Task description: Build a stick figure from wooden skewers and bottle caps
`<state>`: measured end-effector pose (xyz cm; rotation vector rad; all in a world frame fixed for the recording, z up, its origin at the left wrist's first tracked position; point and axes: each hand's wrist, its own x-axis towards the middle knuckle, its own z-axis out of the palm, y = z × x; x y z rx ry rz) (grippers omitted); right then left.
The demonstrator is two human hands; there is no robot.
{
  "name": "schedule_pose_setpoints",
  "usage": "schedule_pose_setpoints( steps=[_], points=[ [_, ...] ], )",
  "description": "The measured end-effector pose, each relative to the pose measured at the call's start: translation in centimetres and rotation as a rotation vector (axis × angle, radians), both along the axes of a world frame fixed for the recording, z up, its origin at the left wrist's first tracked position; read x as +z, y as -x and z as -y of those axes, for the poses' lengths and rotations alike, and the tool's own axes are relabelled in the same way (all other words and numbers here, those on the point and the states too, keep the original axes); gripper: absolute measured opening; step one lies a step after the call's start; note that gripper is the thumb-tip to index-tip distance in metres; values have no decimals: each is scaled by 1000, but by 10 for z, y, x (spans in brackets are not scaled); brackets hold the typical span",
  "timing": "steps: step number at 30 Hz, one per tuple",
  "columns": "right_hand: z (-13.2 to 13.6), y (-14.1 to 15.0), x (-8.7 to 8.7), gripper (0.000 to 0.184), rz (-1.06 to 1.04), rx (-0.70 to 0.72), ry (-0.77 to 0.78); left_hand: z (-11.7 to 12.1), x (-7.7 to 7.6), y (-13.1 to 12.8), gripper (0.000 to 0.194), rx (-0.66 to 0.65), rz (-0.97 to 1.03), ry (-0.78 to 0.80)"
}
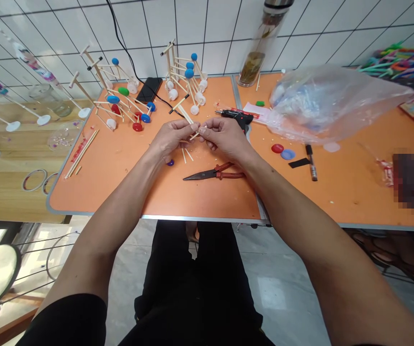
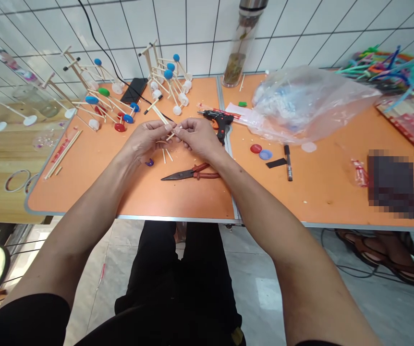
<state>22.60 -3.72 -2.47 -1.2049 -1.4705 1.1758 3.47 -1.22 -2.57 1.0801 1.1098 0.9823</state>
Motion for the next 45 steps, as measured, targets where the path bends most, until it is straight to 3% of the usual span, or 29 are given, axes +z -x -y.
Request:
schedule_pose_setpoints(
  steps=[3, 7, 10, 14, 18, 21, 26, 31, 34, 40, 45],
  points=[
    [1, 1, 1, 35, 15, 29, 1, -2, -2, -1, 31, -5, 5, 5],
    [-4, -2, -4, 3, 98, -69, -84, -6, 2, 5, 27, 76, -5, -9],
    [-4, -3, -7, 22, 272, -134, -231, -11, 7, 11, 25, 187, 18, -28],
    [11, 5, -14, 31, 575, 17, -485, -15, 8, 17, 25, 253, 43, -40],
    [29, 17, -22, 35, 741, 177, -550, -17, 4, 18, 25, 264, 53, -14],
    [37, 21, -24, 38, 776, 206, -563, -16, 1, 17, 23, 258, 84, -22],
    [30, 8, -12, 38, 796, 86, -509, -16, -1, 16, 23, 266, 92, -6],
    [3, -31, -1, 39, 768, -275, -436, -17, -1, 17, 21, 261, 127, -8],
    [-12, -54, -4, 36, 839, -413, -293, -18, -3, 18, 19, 248, 156, -17],
    [-25, -77, -14, 28, 904, -494, -113, -20, -6, 20, 22, 249, 179, 5],
    [-29, -79, -18, 35, 865, -498, -51, -16, 0, 21, 19, 263, 179, 13]
  ],
)
